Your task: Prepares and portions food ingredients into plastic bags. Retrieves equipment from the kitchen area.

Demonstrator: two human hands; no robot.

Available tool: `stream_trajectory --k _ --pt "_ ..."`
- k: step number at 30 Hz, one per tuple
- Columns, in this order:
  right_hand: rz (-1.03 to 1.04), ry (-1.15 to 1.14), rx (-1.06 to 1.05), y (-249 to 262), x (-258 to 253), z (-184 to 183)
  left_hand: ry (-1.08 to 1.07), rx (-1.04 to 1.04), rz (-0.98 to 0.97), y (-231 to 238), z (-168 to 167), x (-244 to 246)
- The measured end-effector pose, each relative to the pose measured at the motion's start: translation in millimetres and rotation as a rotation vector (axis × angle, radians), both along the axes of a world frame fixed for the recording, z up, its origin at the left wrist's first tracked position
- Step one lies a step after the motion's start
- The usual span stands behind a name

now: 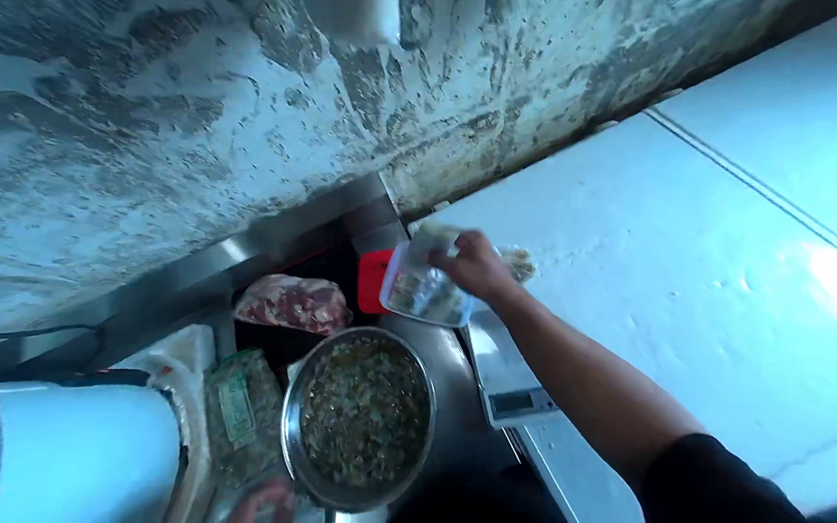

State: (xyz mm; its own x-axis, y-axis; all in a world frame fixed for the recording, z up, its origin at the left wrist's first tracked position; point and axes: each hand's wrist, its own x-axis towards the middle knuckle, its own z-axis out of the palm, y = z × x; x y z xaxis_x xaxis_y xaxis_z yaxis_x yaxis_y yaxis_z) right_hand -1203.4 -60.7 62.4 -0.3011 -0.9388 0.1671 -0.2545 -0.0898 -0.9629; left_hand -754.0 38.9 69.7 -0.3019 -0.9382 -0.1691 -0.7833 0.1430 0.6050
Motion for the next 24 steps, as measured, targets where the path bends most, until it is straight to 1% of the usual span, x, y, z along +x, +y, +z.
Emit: stream_trajectory --k 1,2,3,4,5,6,7,8,9,10,12,13,15,17,19,22,24 --pt "-0.039 -0.102 -0.15 15 -6 8 0.01 -0.03 -0.022 -5 2 0" --pt "-0.074 -0.149 -0.269 30 -12 16 0.032 -0.062 -0.05 -11 4 -2" --pt "-0.115 -0.11 -0.32 46 -19 25 0.054 -0.08 -0.073 -18 7 -5" --pt "-0.168 -0.003 -0.27 64 -26 34 0.071 -0.084 -0.091 -23 8 -8" --pt "-0.209 0.14 -0.131 83 -29 40 0.081 -0.086 -0.106 -27 9 -10" --pt "-0.218 0.3 0.074 101 -27 43 0.085 -0.087 -0.119 -30 7 -11" --pt "-0.174 0.456 0.27 114 -22 40 0.093 -0.082 -0.135 -31 4 -12" --pt "-0.088 0.606 0.424 125 -16 30 0.101 -0.074 -0.154 -32 0 -13" --pt "-0.001 0.74 0.531 133 -7 14 0.106 -0.058 -0.173 -32 -3 -13" --pt "0.071 0.848 0.603 140 0 -2 0.113 -0.045 -0.191 -32 -7 -14" --pt "0.12 1.009 0.648 147 10 -29 0.124 -0.039 -0.226 -30 -13 -16" --pt "0.116 1.058 0.658 150 13 -34 0.129 -0.052 -0.245 -29 -15 -17" --pt "0.076 1.087 0.663 153 15 -32 0.12 -0.096 -0.296 -31 -16 -24" --pt "0.007 1.086 0.619 156 14 -25 0.074 -0.206 -0.404 -39 -13 -48" --pt "-0.035 1.098 0.575 157 12 -22 0.002 -0.355 -0.517 -50 -12 -92" --pt "0.031 1.123 0.646 153 14 -21 -0.156 -0.493 -0.645 -72 -31 -164" --pt "0.088 1.148 0.685 150 17 -23 -0.304 -0.483 -0.685 -90 -46 -204"
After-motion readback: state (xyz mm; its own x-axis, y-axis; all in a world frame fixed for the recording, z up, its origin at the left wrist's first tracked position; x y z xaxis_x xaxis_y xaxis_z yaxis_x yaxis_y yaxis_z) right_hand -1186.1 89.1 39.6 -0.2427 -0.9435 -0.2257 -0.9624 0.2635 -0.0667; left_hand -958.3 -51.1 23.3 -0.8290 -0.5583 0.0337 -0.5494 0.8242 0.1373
